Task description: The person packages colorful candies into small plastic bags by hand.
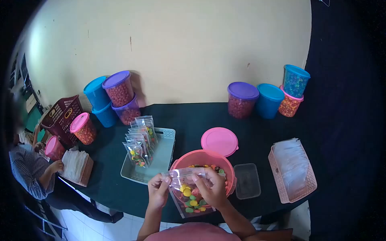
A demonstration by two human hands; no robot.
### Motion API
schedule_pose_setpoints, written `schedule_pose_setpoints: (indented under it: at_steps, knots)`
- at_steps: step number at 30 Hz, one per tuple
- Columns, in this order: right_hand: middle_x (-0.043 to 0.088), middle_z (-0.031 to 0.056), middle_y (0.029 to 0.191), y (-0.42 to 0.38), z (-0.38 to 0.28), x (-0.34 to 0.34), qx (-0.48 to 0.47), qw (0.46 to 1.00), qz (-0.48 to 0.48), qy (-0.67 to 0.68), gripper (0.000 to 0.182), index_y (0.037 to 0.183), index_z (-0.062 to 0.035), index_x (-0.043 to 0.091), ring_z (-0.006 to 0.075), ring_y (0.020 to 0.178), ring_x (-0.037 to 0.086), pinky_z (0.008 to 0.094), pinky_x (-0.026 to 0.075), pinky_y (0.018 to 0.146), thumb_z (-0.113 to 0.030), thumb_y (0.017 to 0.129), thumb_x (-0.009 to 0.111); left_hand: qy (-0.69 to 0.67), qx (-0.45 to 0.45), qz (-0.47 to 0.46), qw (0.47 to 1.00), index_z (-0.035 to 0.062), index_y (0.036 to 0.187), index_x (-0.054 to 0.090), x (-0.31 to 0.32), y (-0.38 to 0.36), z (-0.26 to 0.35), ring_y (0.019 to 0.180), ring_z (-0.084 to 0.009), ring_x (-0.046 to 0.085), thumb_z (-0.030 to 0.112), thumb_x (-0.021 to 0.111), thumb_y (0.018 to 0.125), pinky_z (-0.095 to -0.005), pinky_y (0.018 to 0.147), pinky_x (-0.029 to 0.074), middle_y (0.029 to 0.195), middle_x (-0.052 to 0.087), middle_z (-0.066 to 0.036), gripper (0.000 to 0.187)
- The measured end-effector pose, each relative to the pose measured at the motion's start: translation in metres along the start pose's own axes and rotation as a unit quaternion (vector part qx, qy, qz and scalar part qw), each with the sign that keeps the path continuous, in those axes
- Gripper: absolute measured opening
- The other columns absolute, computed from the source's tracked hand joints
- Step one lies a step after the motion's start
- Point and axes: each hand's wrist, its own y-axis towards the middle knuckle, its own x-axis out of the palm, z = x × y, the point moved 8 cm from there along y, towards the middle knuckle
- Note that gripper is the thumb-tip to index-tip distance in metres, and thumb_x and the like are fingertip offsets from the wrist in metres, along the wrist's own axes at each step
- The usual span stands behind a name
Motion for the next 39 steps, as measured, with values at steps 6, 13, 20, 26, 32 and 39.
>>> schedule_pose_setpoints:
  at_steps: [6,13,20,26,32,39]
  knots:
    - [0.061,0.0077,0.076,-0.012,0.007,0.012,0.049,0.999,-0.02,-0.013,0.017,0.092,0.0048,0.057,0.0101,0.07,0.058,0.0212,0.045,0.063,-0.008,0.083,0.05,0.066,0.028,0.034,0.997,0.0008,0.072,0.056,-0.019,-0.015,0.014,0.055,-0.0011,0.043,0.004,0.057,0.081,-0.0167,0.05,0.033,0.064,0.054,0.001,0.009]
    - [0.061,0.0058,0.067,-0.041,0.031,0.025,0.068,0.992,-0.03,-0.098,0.016,0.089,0.0022,0.061,0.0054,0.054,0.051,0.019,0.038,0.048,-0.008,0.081,0.053,0.037,-0.04,-0.023,0.998,-0.0025,0.074,0.055,-0.023,-0.036,0.033,0.07,-0.0145,0.059,0.007,0.057,0.079,-0.027,0.066,0.047,0.076,0.06,-0.01,0.011]
    - [0.062,0.0114,0.082,-0.067,0.043,0.055,0.132,0.99,-0.035,0.043,0.015,0.091,0.006,0.054,0.0106,0.072,0.058,0.0208,0.046,0.065,-0.006,0.085,0.048,0.117,-0.042,-0.028,0.992,-0.0047,0.076,0.059,-0.053,-0.043,0.03,0.068,-0.0107,0.058,0.003,0.056,0.081,-0.022,0.06,0.046,0.074,0.062,-0.009,0.009]
    - [0.061,0.0128,0.082,-0.067,0.041,0.072,0.139,0.986,-0.013,0.087,0.015,0.089,0.0058,0.052,0.0134,0.074,0.059,0.0242,0.048,0.068,-0.006,0.087,0.044,0.087,-0.086,-0.035,0.992,-0.0057,0.085,0.058,-0.068,-0.051,0.022,0.073,-0.0101,0.057,0.002,0.054,0.081,-0.0215,0.063,0.046,0.078,0.061,-0.008,0.01]
    - [0.06,0.0125,0.082,-0.056,0.046,0.08,0.161,0.984,-0.031,0.074,0.016,0.09,0.0061,0.051,0.0123,0.07,0.059,0.0213,0.049,0.054,-0.008,0.086,0.045,0.057,-0.034,-0.026,0.997,-0.0045,0.088,0.06,-0.063,-0.055,0.031,0.066,-0.0068,0.054,0.007,0.054,0.082,-0.0189,0.056,0.042,0.074,0.06,-0.006,0.014]
    - [0.061,0.0126,0.082,-0.055,0.055,0.098,0.234,0.959,-0.121,0.105,0.02,0.088,0.0066,0.055,0.0135,0.072,0.059,0.0232,0.052,0.056,-0.012,0.086,0.048,0.223,-0.005,0.061,0.973,-0.0012,0.076,0.06,-0.08,-0.064,0.03,0.053,-0.0032,0.048,0.012,0.056,0.082,-0.0188,0.047,0.037,0.062,0.057,-0.001,0.015]
